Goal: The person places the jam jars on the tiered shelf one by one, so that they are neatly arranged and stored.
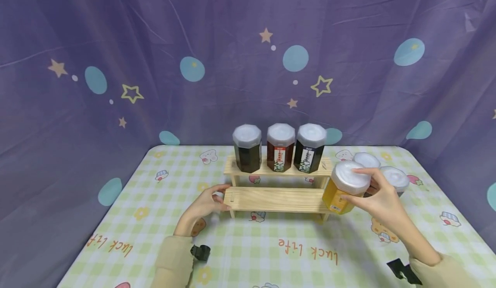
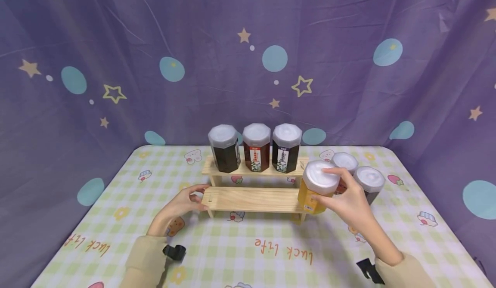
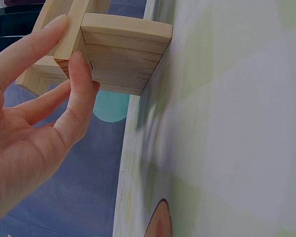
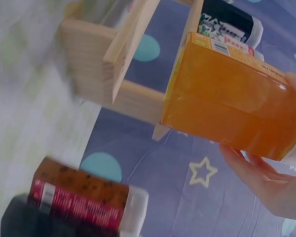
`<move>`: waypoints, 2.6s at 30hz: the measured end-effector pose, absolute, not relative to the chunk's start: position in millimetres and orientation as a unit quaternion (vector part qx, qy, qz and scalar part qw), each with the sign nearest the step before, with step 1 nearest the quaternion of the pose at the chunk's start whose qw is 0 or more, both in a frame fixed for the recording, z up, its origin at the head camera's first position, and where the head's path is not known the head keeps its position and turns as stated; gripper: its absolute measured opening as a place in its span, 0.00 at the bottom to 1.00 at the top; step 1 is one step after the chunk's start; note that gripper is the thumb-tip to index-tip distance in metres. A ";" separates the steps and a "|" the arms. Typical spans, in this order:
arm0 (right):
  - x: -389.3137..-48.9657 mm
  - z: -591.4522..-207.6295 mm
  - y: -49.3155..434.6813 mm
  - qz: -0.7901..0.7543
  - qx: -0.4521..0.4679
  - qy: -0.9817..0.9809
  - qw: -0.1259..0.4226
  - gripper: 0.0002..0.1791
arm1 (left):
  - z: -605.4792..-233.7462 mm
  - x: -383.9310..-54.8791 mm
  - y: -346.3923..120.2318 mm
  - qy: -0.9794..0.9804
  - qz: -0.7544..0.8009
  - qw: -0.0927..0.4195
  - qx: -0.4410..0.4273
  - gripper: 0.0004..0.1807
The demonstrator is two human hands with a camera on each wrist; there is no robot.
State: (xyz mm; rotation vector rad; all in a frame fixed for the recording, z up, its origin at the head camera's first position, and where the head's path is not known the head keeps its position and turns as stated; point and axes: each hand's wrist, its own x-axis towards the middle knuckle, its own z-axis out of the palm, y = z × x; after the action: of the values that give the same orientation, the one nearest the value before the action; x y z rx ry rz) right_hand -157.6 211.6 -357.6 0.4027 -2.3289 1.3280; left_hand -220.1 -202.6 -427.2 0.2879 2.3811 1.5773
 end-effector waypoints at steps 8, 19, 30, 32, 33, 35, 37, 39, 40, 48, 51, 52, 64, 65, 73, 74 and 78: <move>-165.4 -355.8 188.8 0.489 0.173 -0.830 0.204 0.34 | -406.5 -209.9 -196.2 0.822 0.542 0.139 0.104 0.35; -178.1 -358.6 163.6 0.495 0.191 -0.825 0.195 0.32 | -431.6 -221.8 -203.1 0.827 0.538 0.131 0.098 0.37; -189.3 -360.1 140.2 0.525 0.206 -0.811 0.159 0.32 | -403.2 -206.5 -194.9 0.821 0.543 0.142 0.107 0.35; -190.4 -360.4 135.4 0.537 0.211 -0.803 0.150 0.32 | -409.0 -209.7 -196.5 0.820 0.544 0.142 0.106 0.36; -190.7 -360.6 133.1 0.542 0.213 -0.800 0.146 0.32 | -412.6 -211.8 -197.7 0.819 0.546 0.142 0.105 0.36; -191.6 -360.9 128.5 0.545 0.217 -0.797 0.141 0.32 | -419.1 -215.4 -200.0 0.818 0.547 0.140 0.105 0.37; -192.5 -361.1 124.2 0.549 0.221 -0.795 0.134 0.32 | -424.9 -218.4 -201.8 0.820 0.546 0.139 0.103 0.38; -193.2 -361.3 120.1 0.552 0.225 -0.793 0.126 0.32 | -428.2 -219.7 -202.7 0.822 0.544 0.137 0.103 0.38; -193.6 -361.5 118.0 0.553 0.225 -0.792 0.123 0.32 | -429.2 -220.2 -203.0 0.823 0.542 0.136 0.102 0.38; -198.7 -366.0 101.8 0.564 0.230 -0.786 0.107 0.32 | -430.1 -221.1 -203.1 0.823 0.542 0.136 0.100 0.38; -200.4 -367.2 95.9 0.568 0.231 -0.783 0.100 0.32 | -430.6 -221.3 -203.4 0.823 0.542 0.136 0.105 0.38; -200.6 -367.0 93.9 0.570 0.231 -0.783 0.096 0.32 | -431.1 -221.4 -203.5 0.822 0.543 0.136 0.107 0.38; -200.0 -360.3 69.7 0.571 0.246 -0.778 0.085 0.31 | -432.9 -222.6 -203.8 0.821 0.546 0.132 0.104 0.37; -202.7 -363.7 68.4 0.570 0.248 -0.778 0.089 0.31 | -433.2 -222.8 -203.9 0.822 0.544 0.131 0.104 0.37; -209.6 -375.4 56.4 0.586 0.272 -0.757 0.094 0.32 | -432.7 -223.0 -204.1 0.823 0.542 0.131 0.104 0.38; -210.0 -376.0 54.5 0.588 0.271 -0.756 0.092 0.32 | -432.6 -222.9 -204.0 0.823 0.542 0.131 0.103 0.38; -210.2 -375.0 46.6 0.593 0.263 -0.757 0.079 0.32 | -432.7 -222.8 -203.7 0.824 0.542 0.129 0.101 0.38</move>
State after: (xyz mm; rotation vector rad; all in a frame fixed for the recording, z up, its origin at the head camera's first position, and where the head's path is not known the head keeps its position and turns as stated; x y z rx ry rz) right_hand -210.2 46.6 -375.0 0.7882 -2.2637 1.7746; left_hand -222.8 -203.7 -432.7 0.2936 2.3954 1.5764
